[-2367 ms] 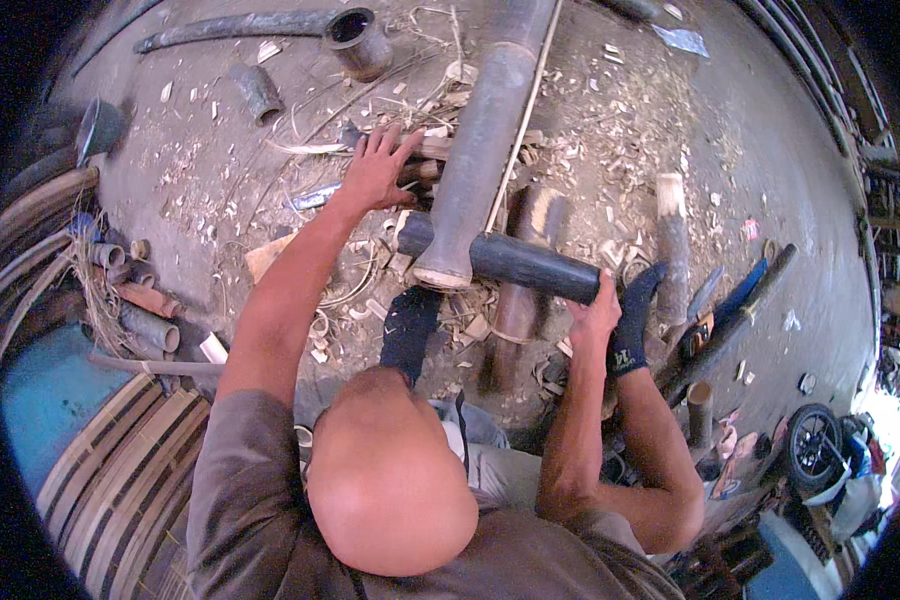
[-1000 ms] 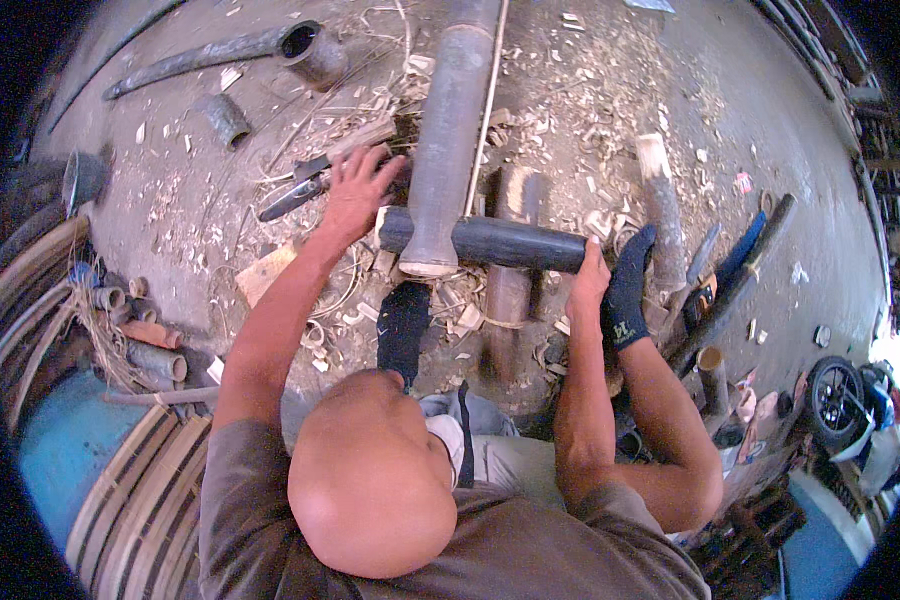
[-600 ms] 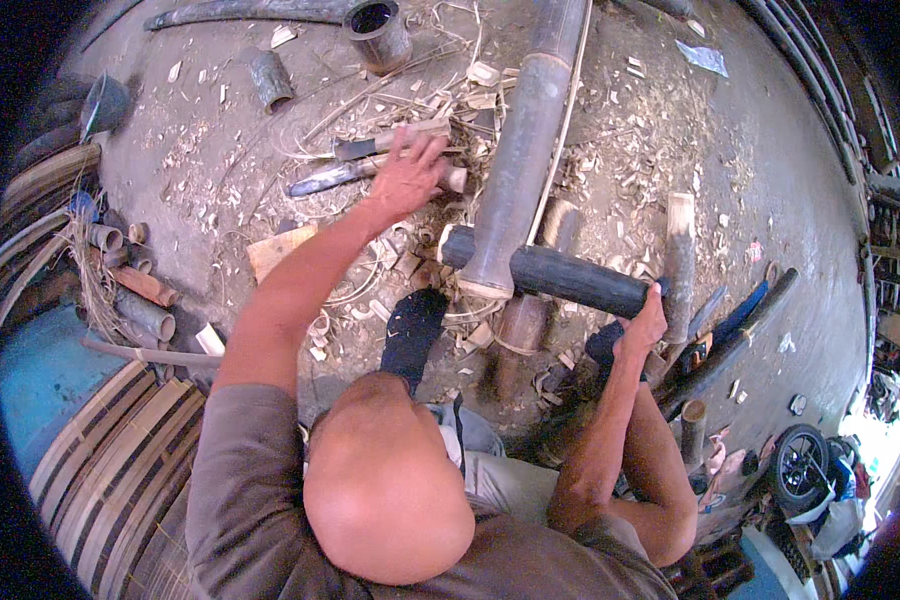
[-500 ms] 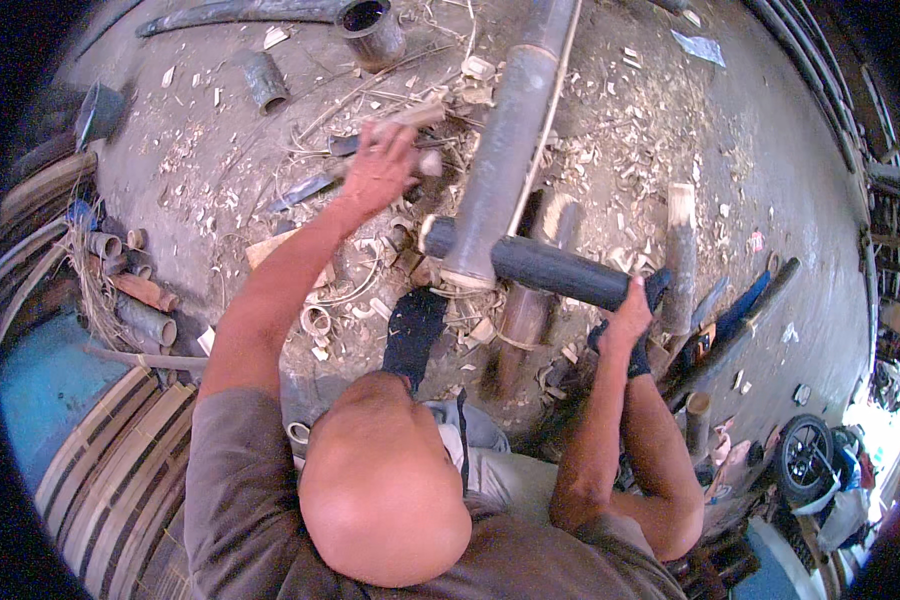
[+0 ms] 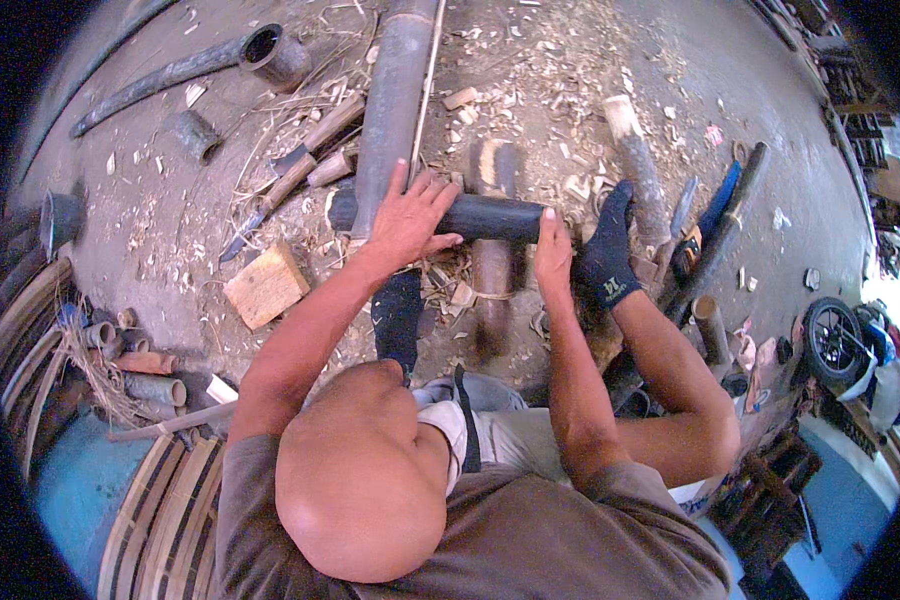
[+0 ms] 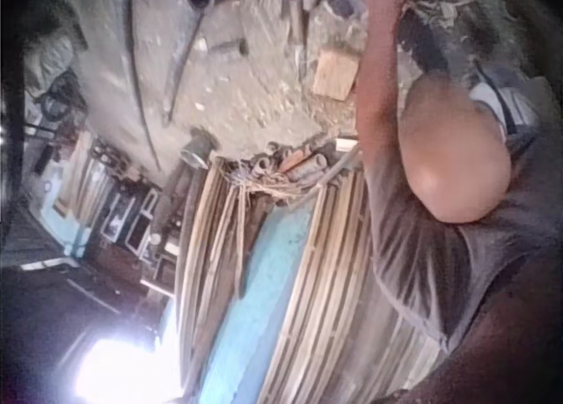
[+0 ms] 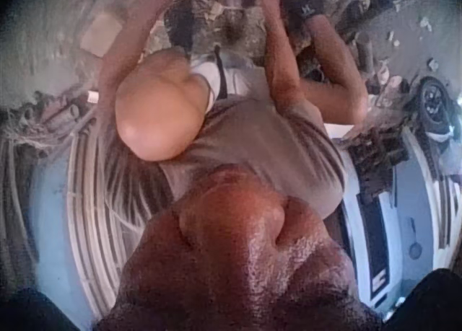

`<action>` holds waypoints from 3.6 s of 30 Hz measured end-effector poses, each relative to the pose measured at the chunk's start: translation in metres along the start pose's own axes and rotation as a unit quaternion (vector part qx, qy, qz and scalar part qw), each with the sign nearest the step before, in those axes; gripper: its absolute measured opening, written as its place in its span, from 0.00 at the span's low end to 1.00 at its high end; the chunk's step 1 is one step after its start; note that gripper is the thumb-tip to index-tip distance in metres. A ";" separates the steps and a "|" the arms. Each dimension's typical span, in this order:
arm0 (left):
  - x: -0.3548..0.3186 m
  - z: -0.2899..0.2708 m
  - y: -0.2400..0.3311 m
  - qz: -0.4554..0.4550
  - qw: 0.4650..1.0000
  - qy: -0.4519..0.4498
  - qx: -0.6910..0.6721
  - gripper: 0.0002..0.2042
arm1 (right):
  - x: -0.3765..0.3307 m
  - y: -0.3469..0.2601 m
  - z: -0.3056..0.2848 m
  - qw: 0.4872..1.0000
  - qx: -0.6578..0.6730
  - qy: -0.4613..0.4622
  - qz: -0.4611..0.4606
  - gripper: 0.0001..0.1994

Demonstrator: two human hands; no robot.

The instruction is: The person sits on the floor and assembles bamboo pieces into a frame. They use a mallet to tap joints together, measure with a tape measure, and fit smaller bamboo sections into the structure.

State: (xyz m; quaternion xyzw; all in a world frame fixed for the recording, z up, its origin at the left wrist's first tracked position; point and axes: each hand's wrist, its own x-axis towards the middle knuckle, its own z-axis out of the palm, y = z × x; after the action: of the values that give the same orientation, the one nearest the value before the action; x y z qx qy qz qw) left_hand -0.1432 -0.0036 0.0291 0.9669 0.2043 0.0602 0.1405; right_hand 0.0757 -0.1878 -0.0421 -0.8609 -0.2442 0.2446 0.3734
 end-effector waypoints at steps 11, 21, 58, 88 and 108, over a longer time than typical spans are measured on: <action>0.020 0.015 0.027 -0.036 0.998 -0.049 -0.008 0.40 | -0.117 -0.022 0.030 0.949 -0.310 -0.048 0.009 0.55; 0.023 0.022 0.042 -0.045 0.998 -0.017 -0.036 0.39 | -0.088 -0.038 -0.007 0.917 -0.369 -0.153 -0.003 0.35; -0.274 -0.010 -0.007 -0.519 0.770 0.295 -0.226 0.13 | -0.083 -0.061 -0.218 0.980 -0.088 -0.154 -0.088 0.26; -0.304 -0.006 -0.038 -0.473 0.842 0.112 -0.233 0.30 | -0.239 -0.043 -0.353 0.922 -0.116 0.370 -0.010 0.17; -0.240 -0.175 -0.033 -0.469 0.836 0.128 -0.254 0.28 | -0.032 0.144 -0.219 0.933 -0.358 -0.024 0.006 0.09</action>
State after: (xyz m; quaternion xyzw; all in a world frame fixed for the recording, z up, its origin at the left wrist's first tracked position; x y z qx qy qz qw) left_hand -0.4043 -0.0301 0.1717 0.6693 0.6271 0.1598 0.3649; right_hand 0.2178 -0.4086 -0.0124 -0.9330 -0.3189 0.1637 0.0331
